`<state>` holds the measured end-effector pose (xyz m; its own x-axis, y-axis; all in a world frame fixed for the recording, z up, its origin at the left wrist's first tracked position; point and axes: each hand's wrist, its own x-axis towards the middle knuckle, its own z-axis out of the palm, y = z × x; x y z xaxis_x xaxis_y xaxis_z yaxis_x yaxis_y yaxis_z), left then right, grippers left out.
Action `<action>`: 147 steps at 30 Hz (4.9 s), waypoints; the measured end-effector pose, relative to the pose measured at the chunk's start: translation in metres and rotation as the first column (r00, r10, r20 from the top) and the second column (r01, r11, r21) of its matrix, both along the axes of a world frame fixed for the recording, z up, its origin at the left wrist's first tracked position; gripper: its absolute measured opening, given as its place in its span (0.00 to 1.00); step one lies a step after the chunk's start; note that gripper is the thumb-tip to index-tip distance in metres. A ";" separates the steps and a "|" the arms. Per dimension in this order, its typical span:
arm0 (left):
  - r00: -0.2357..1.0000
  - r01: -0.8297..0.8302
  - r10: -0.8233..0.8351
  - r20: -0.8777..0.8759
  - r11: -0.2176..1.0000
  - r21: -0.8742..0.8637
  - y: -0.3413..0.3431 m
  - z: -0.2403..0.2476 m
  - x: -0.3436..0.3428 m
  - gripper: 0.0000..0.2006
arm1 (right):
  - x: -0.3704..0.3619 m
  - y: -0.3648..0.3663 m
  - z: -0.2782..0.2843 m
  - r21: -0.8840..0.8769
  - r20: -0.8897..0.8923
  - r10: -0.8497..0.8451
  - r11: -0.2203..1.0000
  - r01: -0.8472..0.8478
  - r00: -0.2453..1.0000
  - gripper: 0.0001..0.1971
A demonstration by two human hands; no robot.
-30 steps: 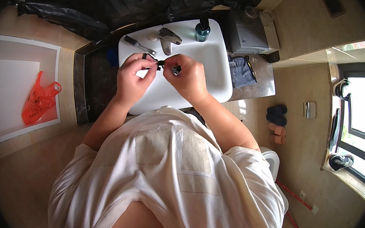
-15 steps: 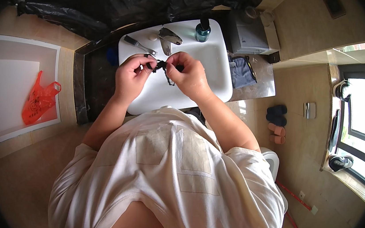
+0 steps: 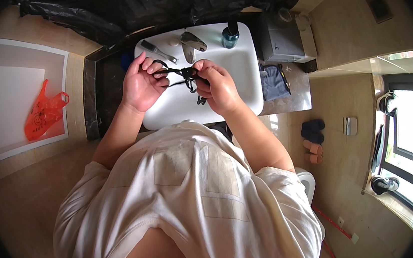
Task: The person washes a black bra in a bathroom sink. They wet the bra, apply soap, and scrub it with a toothbrush. After scrubbing, they rinse the bra under running water and squeeze out excess water.
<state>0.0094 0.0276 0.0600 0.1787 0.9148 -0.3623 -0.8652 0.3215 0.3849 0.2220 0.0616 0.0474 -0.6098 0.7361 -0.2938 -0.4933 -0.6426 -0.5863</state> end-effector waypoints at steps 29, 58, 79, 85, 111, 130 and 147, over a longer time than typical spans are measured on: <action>0.738 0.181 -0.116 -0.665 0.983 0.029 -0.019 -0.011 0.020 0.07 | -0.013 -0.014 -0.006 0.735 0.633 -0.419 0.589 -0.335 0.651 0.08; 0.424 -0.186 0.063 -0.903 0.982 -0.019 -0.007 -0.050 -0.026 0.09 | 0.042 0.019 0.020 0.227 0.793 0.408 0.490 -0.842 0.452 0.15; -0.660 0.483 -0.098 -0.745 0.704 -0.521 -0.030 -0.053 -0.023 0.22 | 0.008 -0.001 0.022 0.370 0.264 -0.139 0.928 0.032 0.954 0.14; 0.482 0.426 -0.087 -0.872 0.893 0.146 -0.027 -0.021 0.029 0.09 | -0.022 -0.027 0.021 0.366 0.171 -0.079 0.931 0.011 0.982 0.23; 0.808 -0.046 0.165 -0.565 0.974 0.220 -0.059 -0.011 0.005 0.11 | -0.061 -0.058 0.017 0.595 0.493 -0.336 0.803 -0.029 0.802 0.10; 0.777 0.213 -0.001 -0.629 0.942 0.261 -0.058 0.008 -0.029 0.10 | -0.062 -0.055 0.042 0.541 0.430 -0.177 0.836 -0.096 0.885 0.08; 0.870 0.375 -0.292 -0.398 0.915 0.151 -0.059 0.024 -0.039 0.10 | -0.063 -0.055 0.043 0.418 0.246 -0.040 0.906 -0.069 0.969 0.07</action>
<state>-0.0296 -0.0317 0.0836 0.3830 0.8861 -0.2612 -0.5087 0.4383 0.7410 0.1593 0.0064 0.0909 -0.5708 0.8151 -0.0993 -0.2934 -0.3154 -0.9025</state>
